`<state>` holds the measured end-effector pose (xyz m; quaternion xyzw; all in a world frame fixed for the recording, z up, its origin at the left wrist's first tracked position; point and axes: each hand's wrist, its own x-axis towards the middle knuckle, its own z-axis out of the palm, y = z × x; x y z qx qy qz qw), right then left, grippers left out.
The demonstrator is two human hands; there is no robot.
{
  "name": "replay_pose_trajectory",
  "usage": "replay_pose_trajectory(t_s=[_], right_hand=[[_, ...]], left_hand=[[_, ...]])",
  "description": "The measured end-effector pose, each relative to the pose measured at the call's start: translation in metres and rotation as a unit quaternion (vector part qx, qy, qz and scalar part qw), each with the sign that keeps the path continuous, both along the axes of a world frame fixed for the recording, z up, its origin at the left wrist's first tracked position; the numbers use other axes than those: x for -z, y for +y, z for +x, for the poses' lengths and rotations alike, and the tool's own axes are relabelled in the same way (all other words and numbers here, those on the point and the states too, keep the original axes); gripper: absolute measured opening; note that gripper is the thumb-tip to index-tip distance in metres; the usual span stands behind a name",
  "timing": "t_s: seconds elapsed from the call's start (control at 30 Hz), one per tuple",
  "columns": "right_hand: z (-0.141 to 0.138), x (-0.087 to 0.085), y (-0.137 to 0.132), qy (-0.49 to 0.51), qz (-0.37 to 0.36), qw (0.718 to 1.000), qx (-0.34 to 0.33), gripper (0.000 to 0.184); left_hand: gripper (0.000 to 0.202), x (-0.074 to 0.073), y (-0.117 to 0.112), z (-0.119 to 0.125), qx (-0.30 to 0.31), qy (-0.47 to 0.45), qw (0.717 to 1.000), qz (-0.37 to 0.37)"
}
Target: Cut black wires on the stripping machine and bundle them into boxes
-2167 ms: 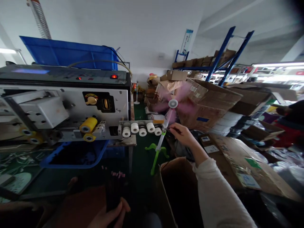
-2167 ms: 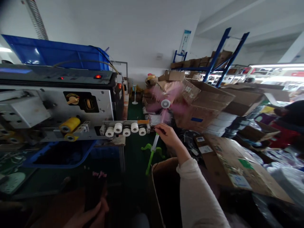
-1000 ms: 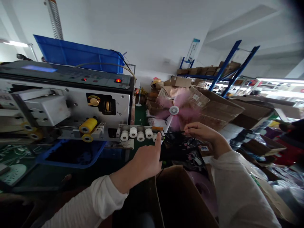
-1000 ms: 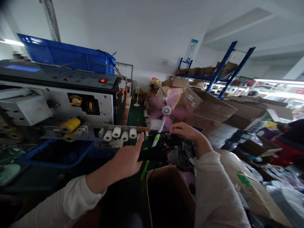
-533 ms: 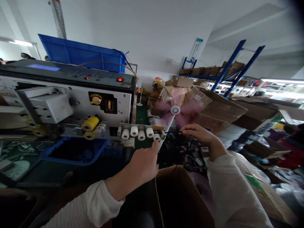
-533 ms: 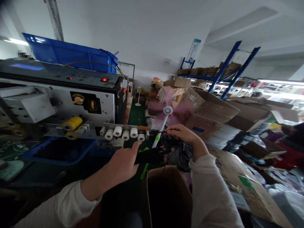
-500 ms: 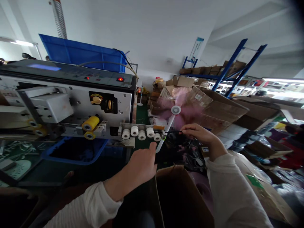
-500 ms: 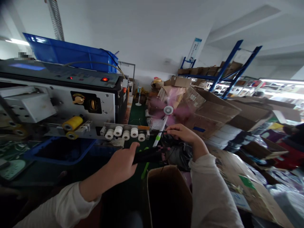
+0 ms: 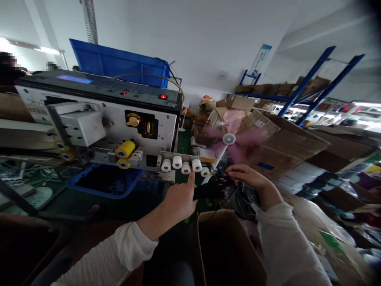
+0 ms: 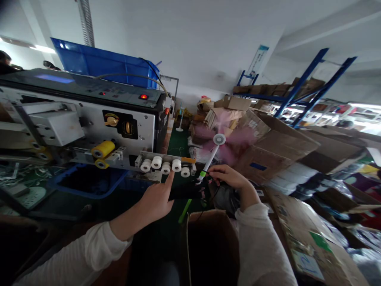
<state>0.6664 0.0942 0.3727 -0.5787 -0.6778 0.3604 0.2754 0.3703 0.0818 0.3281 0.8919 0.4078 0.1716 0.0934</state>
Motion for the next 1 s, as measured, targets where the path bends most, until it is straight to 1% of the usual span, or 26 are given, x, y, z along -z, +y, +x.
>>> replay_pose_trajectory(t_s=[0.1,0.17,0.3,0.4,0.5,0.6,0.7,0.73,0.77,0.87,1.0], right_hand=[[-0.008,0.0,0.0,0.006,0.004,1.0,0.001,0.037],[-0.013,-0.004,0.002,0.003,0.013,1.0,-0.004,0.036],[-0.021,-0.013,0.005,-0.006,0.024,1.0,-0.009,0.036],[-0.024,-0.019,0.006,-0.022,0.025,0.999,-0.012,0.037],[-0.029,-0.02,0.005,-0.015,0.026,0.999,-0.021,0.038],[-0.04,-0.018,0.007,0.026,0.037,0.998,-0.043,0.034],[-0.051,-0.012,0.011,0.067,0.043,0.995,-0.06,0.032],[-0.053,-0.01,0.013,0.077,0.044,0.994,-0.063,0.032],[-0.055,-0.008,0.015,0.087,0.047,0.993,-0.063,0.031],[-0.056,-0.001,0.017,0.121,0.06,0.989,-0.056,0.03],[-0.05,0.007,0.012,0.146,0.041,0.988,-0.042,0.031]], left_hand=[[0.074,-0.006,0.0,-0.01,-0.006,-0.031,0.999,0.025],[0.075,-0.012,0.001,-0.015,-0.016,-0.034,0.998,0.044],[0.088,-0.021,0.009,-0.017,-0.026,0.032,0.998,0.055],[0.084,-0.027,0.012,-0.017,-0.034,0.057,0.996,0.06],[0.081,-0.031,0.008,-0.021,-0.038,0.062,0.996,0.051],[0.078,-0.027,0.001,-0.029,-0.026,0.037,0.998,0.038],[0.06,-0.016,-0.003,-0.04,-0.033,-0.003,0.999,0.034],[0.057,-0.012,-0.003,-0.043,-0.04,-0.006,0.999,0.031],[0.058,-0.008,-0.002,-0.045,-0.048,-0.003,0.998,0.029],[0.072,0.0,0.004,-0.046,-0.065,0.018,0.997,0.031],[0.08,0.005,0.007,-0.041,-0.063,0.009,0.997,0.041]])
